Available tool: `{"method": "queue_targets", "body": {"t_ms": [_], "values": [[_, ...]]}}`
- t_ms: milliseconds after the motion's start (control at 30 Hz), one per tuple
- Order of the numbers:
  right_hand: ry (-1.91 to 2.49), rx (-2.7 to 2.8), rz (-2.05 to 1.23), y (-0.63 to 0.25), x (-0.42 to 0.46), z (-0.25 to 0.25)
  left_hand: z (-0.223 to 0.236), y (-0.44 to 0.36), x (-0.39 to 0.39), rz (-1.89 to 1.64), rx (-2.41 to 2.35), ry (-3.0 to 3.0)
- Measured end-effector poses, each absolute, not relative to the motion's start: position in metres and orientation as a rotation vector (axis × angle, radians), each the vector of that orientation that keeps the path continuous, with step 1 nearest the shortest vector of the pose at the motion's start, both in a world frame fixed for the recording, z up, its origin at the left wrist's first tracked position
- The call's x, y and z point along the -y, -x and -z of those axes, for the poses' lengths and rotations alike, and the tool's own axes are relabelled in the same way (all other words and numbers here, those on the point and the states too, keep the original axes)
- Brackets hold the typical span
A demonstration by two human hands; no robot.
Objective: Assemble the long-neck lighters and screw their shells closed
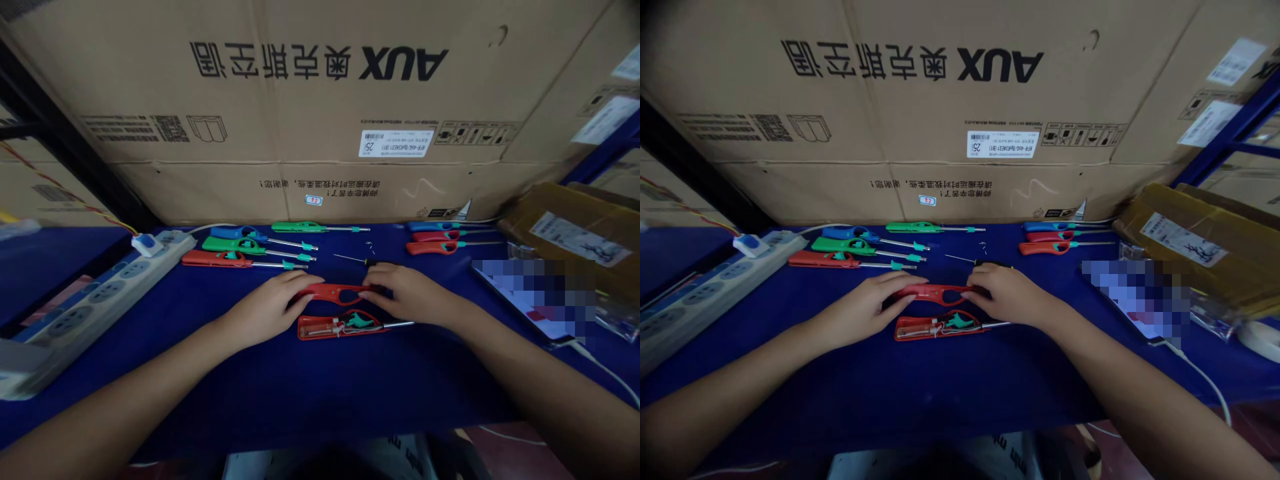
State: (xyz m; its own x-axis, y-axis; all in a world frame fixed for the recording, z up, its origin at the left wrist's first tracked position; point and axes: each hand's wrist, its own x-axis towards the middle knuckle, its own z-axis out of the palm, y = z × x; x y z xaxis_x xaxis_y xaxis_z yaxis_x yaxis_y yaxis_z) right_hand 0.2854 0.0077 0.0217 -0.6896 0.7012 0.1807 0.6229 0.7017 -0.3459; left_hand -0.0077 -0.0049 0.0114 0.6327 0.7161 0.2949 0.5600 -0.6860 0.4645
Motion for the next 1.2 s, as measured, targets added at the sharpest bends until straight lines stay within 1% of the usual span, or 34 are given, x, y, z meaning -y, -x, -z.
{"method": "queue_targets", "body": {"t_ms": [100, 167, 267, 367, 467, 567, 900, 1067, 1200], "values": [[1.033, 2.572, -0.190, -0.287, -0.010, -0.019, -0.008, 0.009, 0.001, -0.740, -1.107, -2.539], [0.974, 2.547, -0.191, -0.289, -0.008, -0.024, -0.011, 0.011, 0.001, -0.808, -1.149, -2.554], [0.893, 2.600, -0.421, -0.291, 0.000, -0.039, -0.023, 0.014, 0.005, -0.782, -1.121, -2.602], [0.963, 2.724, -0.703, -0.289, 0.010, -0.049, -0.034, 0.014, 0.013, -0.446, -0.925, -2.698], [1.098, 2.778, -0.786, -0.285, 0.016, -0.051, -0.037, 0.012, 0.018, -0.285, -0.827, -2.772], [1.133, 2.793, -0.781, -0.282, 0.017, -0.048, -0.035, 0.011, 0.018, -0.277, -0.851, -2.768], [0.958, 2.726, -0.784, -0.287, 0.011, -0.049, -0.030, 0.013, 0.011, -0.395, -0.864, -2.807], [1.030, 2.700, -0.728, -0.287, 0.008, -0.045, -0.024, 0.012, 0.011, -0.439, -0.913, -2.828], [1.050, 2.735, -0.572, -0.285, 0.006, -0.038, -0.019, 0.011, 0.012, -0.444, -0.906, -2.832]]}}
